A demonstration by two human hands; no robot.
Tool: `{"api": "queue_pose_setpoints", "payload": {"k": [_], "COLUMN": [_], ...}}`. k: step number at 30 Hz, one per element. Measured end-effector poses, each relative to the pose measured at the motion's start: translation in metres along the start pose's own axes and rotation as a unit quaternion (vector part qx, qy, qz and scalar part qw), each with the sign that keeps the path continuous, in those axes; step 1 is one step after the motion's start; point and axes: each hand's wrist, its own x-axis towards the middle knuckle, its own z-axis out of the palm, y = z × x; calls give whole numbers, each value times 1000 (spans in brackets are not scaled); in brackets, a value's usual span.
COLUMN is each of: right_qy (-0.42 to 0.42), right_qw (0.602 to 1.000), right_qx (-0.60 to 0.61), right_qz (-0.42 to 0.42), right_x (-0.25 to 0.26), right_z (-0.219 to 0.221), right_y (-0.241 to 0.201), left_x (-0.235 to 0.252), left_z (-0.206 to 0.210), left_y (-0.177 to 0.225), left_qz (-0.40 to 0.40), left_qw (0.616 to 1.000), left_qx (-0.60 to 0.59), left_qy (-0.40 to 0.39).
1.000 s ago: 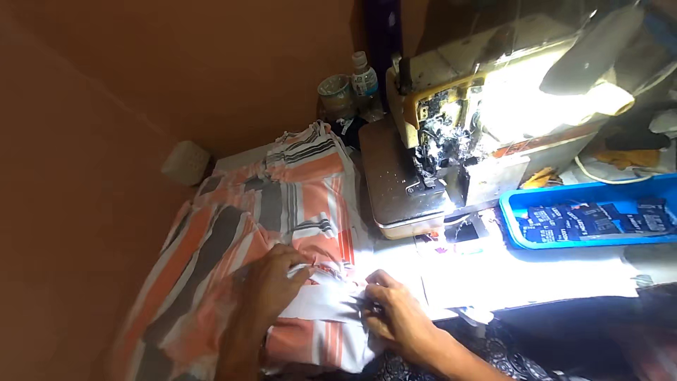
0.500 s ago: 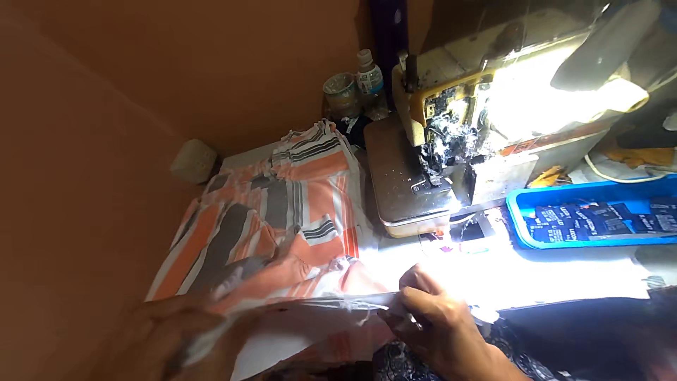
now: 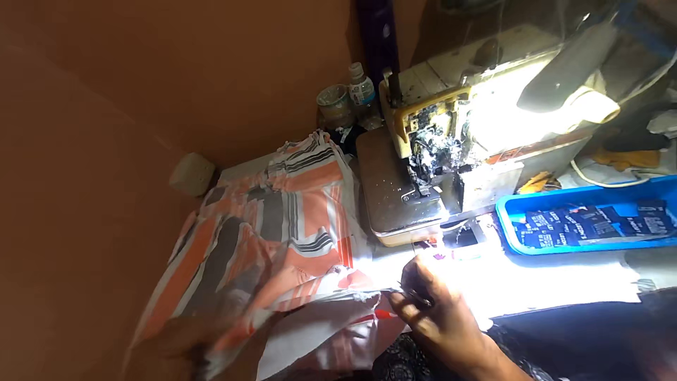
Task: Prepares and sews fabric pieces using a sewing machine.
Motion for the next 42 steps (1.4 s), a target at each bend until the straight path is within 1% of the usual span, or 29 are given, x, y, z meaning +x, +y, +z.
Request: {"api": "queue_pose_setpoints", "payload": {"k": [3, 4, 6, 7, 9, 12, 13, 15, 17, 19, 21, 24, 26, 28, 31, 33, 35, 38, 40, 42], "right_qy": [-5, -2, 13, 22, 46, 68, 64, 61, 65, 88, 114, 117, 119, 127, 139, 137, 134, 150, 160, 151], "right_qw": [1000, 1000, 999, 998, 990, 965, 959, 954, 951, 945, 941, 937, 932, 931, 943, 952, 953, 951, 955, 960], "right_qx": [8, 10, 27, 38, 79, 148, 147, 136, 157, 180, 187, 254, 277, 274, 221, 185, 180, 188, 178, 170], "right_qz": [7, 8, 27, 49, 108, 206, 234, 261, 257, 258, 256, 208, 200, 205, 207, 204, 205, 196, 177, 163], "right_x": [0, 1, 4, 7, 11, 4, -3, -20, -30, -28, -14, 4, 6, 4, 0, -2, -5, -5, -1, 9], "right_z": [-12, -16, -23, -26, -32, -42, -47, -55, -60, -61, -57, -48, -44, -44, -44, -44, -42, -37, -35, -36], "right_y": [3, 3, 7, 8, 12, 19, 15, -1, -11, -11, -3, 15, 19, 14, 7, 0, -2, 5, 10, 13], "left_x": [24, 36, 63, 76, 99, 114, 115, 116, 117, 121, 128, 133, 132, 126, 114, 110, 109, 113, 118, 122], "left_z": [21, 33, 65, 82, 119, 167, 176, 177, 176, 179, 188, 198, 201, 201, 203, 203, 203, 205, 208, 211], "left_y": [1, -1, -4, -3, -4, -13, -10, 2, 8, 9, 8, 1, -3, -6, -12, -14, -13, -17, -23, -28], "left_qz": [55, 73, 73, 50, -36, -168, -194, -225, -230, -266, -305, -352, -338, -292, -205, -174, -179, -191, -194, -188], "left_qw": [998, 996, 995, 998, 999, 973, 960, 933, 919, 909, 910, 907, 915, 931, 960, 969, 968, 964, 961, 963], "left_qx": [42, 56, 57, 45, 0, -69, -76, -79, -90, -89, -78, -71, -82, -92, -61, -39, -36, -65, -80, -74], "left_qy": [-11, -1, 23, 13, -34, -145, -188, -269, -308, -307, -271, -221, -206, -199, -181, -171, -171, -175, -181, -178]}}
